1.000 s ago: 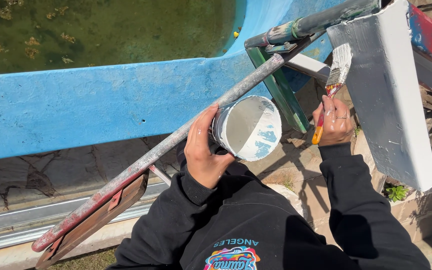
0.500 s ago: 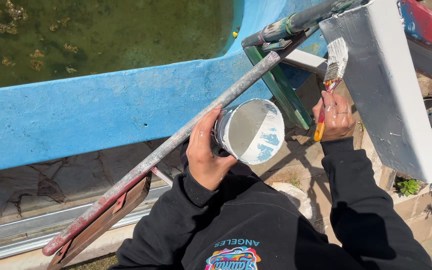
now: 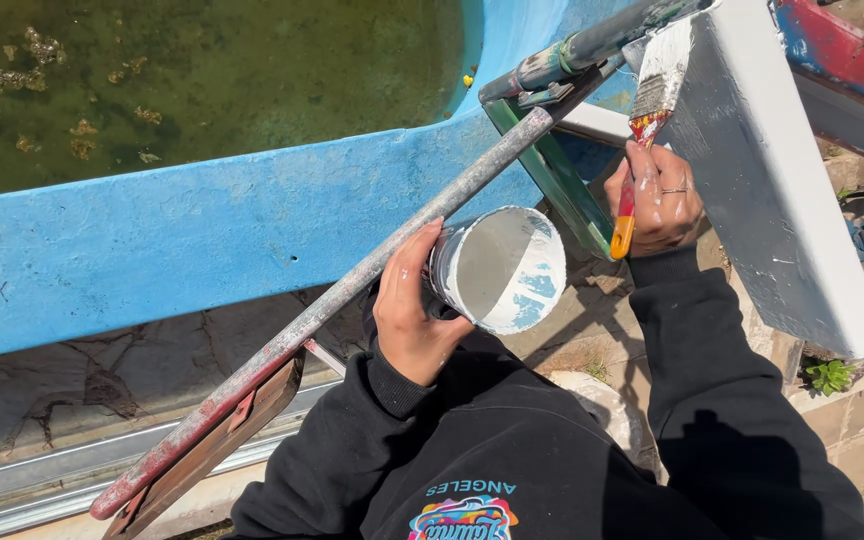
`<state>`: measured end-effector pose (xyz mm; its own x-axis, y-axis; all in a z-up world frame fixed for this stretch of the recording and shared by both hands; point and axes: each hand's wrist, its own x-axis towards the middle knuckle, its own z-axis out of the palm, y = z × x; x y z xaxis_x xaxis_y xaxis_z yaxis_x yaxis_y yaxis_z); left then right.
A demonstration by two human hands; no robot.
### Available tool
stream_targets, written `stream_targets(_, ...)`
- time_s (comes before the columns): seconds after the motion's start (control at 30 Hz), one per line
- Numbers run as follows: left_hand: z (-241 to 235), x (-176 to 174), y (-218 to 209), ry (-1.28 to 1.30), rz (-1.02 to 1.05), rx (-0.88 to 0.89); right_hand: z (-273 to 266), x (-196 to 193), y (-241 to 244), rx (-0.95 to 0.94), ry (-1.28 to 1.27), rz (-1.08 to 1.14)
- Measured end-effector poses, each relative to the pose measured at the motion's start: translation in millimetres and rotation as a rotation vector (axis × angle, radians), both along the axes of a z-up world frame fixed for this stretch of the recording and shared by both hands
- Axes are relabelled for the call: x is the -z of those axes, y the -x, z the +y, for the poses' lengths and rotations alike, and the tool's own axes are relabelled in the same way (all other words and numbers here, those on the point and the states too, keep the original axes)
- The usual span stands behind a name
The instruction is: Painting a metal frame with white paint using a paintbrush
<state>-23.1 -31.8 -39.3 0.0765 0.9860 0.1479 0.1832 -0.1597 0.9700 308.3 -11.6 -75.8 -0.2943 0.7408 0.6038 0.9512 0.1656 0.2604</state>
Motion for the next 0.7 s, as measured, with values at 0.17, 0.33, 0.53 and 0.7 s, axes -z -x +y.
stream_targets(0.17,2.9,-2.5,4.3,-0.004,0.027,0.028,17.0,13.2,-9.1,0.031,-0.051,-0.073)
stream_targets(0.33,8.5,-4.9,0.3,-0.018,0.04,0.054,-45.9,-2.9,-15.1,0.115,-0.007,-0.007)
stream_targets(0.53,8.0,-7.5,-5.3,-0.011,0.065,0.123,-134.2,-20.9,-31.0,0.22,0.05,-0.033)
stream_targets(0.7,1.1,-7.9,-2.8,0.008,0.108,0.166,-194.0,-31.0,-33.2,0.284,0.124,-0.011)
